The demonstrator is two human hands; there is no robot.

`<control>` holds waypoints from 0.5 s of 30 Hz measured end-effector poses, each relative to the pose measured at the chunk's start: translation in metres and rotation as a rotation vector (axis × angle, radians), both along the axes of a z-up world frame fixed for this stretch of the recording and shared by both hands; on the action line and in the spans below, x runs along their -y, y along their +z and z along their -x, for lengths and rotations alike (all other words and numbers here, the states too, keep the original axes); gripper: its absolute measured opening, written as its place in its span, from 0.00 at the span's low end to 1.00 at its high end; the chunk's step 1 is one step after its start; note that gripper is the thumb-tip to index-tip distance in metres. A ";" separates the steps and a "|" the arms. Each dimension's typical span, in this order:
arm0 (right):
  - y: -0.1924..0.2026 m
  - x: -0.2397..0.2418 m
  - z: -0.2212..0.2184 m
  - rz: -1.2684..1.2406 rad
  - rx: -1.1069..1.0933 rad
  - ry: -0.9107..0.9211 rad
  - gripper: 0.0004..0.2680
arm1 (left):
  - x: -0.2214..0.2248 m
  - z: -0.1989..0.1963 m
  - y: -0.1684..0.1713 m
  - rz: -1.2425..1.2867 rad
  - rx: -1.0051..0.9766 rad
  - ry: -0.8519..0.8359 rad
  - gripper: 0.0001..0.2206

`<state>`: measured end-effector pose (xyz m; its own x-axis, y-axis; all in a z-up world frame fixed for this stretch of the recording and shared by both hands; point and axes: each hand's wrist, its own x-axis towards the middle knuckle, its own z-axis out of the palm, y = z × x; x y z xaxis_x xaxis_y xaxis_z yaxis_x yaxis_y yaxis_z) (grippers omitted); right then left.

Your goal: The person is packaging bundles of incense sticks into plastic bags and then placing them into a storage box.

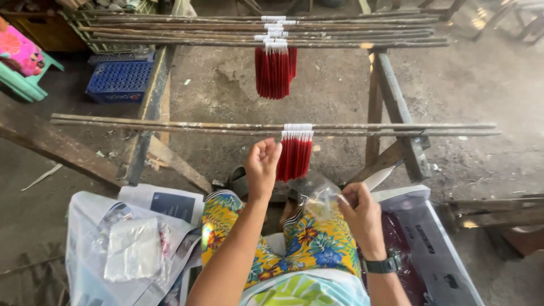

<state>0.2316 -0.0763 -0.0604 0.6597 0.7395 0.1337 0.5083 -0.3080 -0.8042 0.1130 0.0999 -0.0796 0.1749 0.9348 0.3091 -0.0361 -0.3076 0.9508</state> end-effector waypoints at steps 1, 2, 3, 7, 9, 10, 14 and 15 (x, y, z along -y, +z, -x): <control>-0.003 0.001 0.001 0.000 -0.036 0.013 0.06 | -0.008 -0.015 -0.008 0.229 0.109 0.026 0.11; -0.010 0.001 -0.001 0.002 -0.026 0.009 0.06 | -0.012 -0.021 -0.010 0.231 0.119 0.021 0.11; -0.017 0.001 -0.003 0.034 -0.057 -0.003 0.04 | -0.016 -0.026 -0.012 0.263 0.184 -0.032 0.09; -0.026 -0.001 -0.009 0.060 -0.160 -0.018 0.03 | -0.012 -0.011 0.007 0.287 -0.053 -0.048 0.14; -0.021 -0.002 -0.010 0.082 -0.170 -0.003 0.02 | -0.014 -0.007 -0.004 0.276 0.037 -0.096 0.13; -0.018 -0.002 -0.009 0.100 -0.177 0.006 0.03 | -0.015 -0.005 -0.009 0.262 0.130 -0.150 0.12; -0.018 -0.004 -0.006 0.108 -0.163 0.025 0.04 | -0.021 -0.011 0.000 0.238 0.148 -0.245 0.13; -0.017 -0.004 -0.005 0.112 -0.172 0.014 0.04 | -0.023 -0.013 0.004 0.209 0.127 -0.312 0.15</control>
<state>0.2371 -0.0723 -0.0774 0.6552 0.7528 -0.0634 0.3716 -0.3942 -0.8405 0.1255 0.1231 -0.0761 0.4330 0.8879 0.1556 -0.2189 -0.0639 0.9736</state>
